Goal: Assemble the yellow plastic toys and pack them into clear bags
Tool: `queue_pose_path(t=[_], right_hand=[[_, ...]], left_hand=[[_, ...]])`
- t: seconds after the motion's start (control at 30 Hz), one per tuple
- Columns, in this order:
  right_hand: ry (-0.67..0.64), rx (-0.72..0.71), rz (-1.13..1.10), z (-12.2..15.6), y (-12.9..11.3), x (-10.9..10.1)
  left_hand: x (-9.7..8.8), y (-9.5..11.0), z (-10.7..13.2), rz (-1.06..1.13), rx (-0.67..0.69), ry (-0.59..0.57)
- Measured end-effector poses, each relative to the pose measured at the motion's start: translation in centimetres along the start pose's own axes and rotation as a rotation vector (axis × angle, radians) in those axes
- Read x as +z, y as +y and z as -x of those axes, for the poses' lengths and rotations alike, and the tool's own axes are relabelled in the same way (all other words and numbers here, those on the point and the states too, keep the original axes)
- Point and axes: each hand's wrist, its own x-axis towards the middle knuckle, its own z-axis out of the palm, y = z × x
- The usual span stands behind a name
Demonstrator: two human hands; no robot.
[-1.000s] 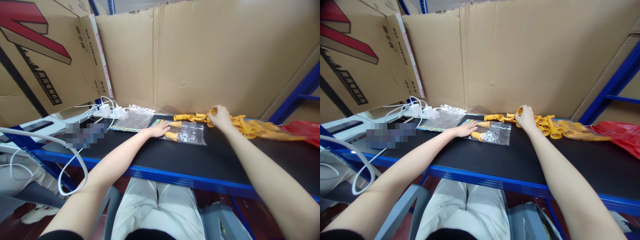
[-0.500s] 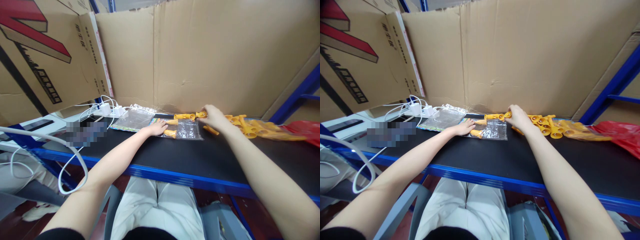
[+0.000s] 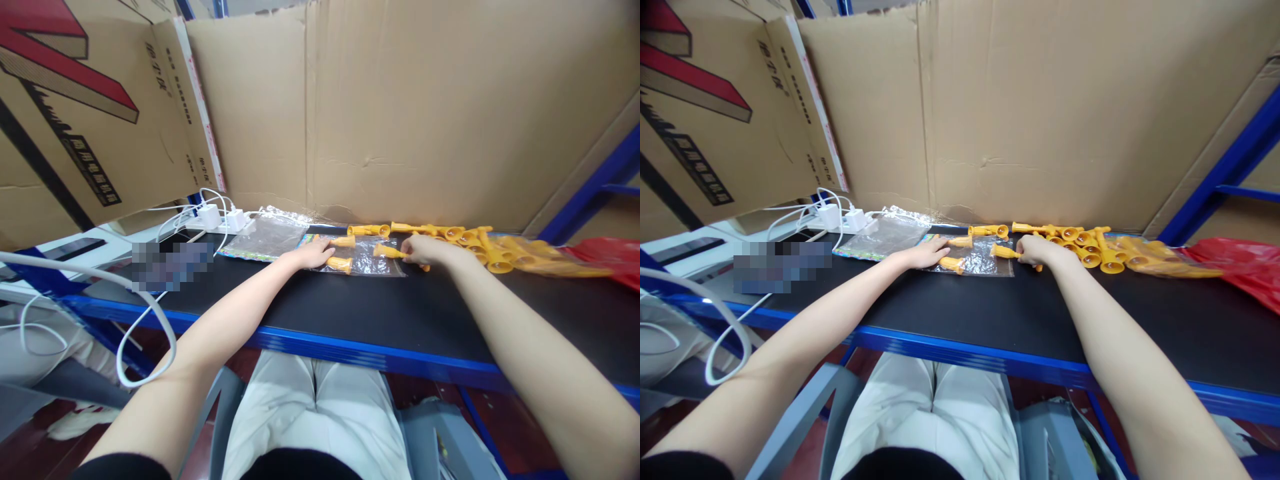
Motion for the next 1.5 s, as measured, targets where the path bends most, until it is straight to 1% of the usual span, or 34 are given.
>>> queue_pose_path(t=[0.07, 0.13, 0.27, 0.37, 0.5, 0.67, 0.77, 0.87, 1.0, 1.13, 1.2, 1.37, 1.5], right_hand=[[0.059, -0.025, 0.028, 0.3, -0.3, -0.3], [0.112, -0.074, 0.024, 0.8, -0.8, -0.9], [0.128, -0.137, -0.027, 1.9, -2.0, -1.8], [0.148, -0.152, -0.003, 1.9, -2.7, -1.7], [0.211, -0.15, 0.065, 1.5, -3.1, -1.0], [0.252, -0.199, 0.078, 1.3, -3.7, -0.4], [0.237, -0.21, 0.052, 1.3, -4.2, -0.2], [0.2, -0.212, -0.008, 1.3, -4.3, -0.2], [0.143, -0.249, -0.081, 1.1, -3.8, -0.3], [0.09, -0.303, -0.138, 1.1, -3.1, -0.7], [0.078, -0.306, -0.151, 1.1, -2.7, -0.9], [0.145, -0.21, -0.066, 1.1, -2.6, -1.0], [0.189, -0.192, -0.01, 1.3, -3.4, -0.7]], left_hand=[[-0.1, 0.1, 0.1, 0.002, 0.012, 0.036], [-0.2, 0.3, 0.3, -0.003, -0.01, 0.078], [-0.4, 0.8, 0.8, 0.004, -0.023, 0.144], [-0.3, 1.1, 0.8, 0.013, -0.002, 0.147], [0.0, 1.1, 0.6, 0.024, 0.031, 0.116], [0.1, 0.9, 0.2, 0.047, 0.073, 0.114], [0.2, 0.7, 0.1, 0.068, 0.085, 0.126], [0.3, 0.5, 0.1, 0.08, 0.066, 0.1], [0.4, 0.5, 0.1, 0.089, 0.011, 0.064], [0.5, 0.5, 0.0, 0.082, 0.007, 0.071], [0.5, 0.5, 0.0, 0.075, 0.003, 0.073], [0.5, 0.5, 0.1, 0.076, 0.031, 0.1], [0.3, 0.6, 0.2, 0.068, 0.105, 0.123]])
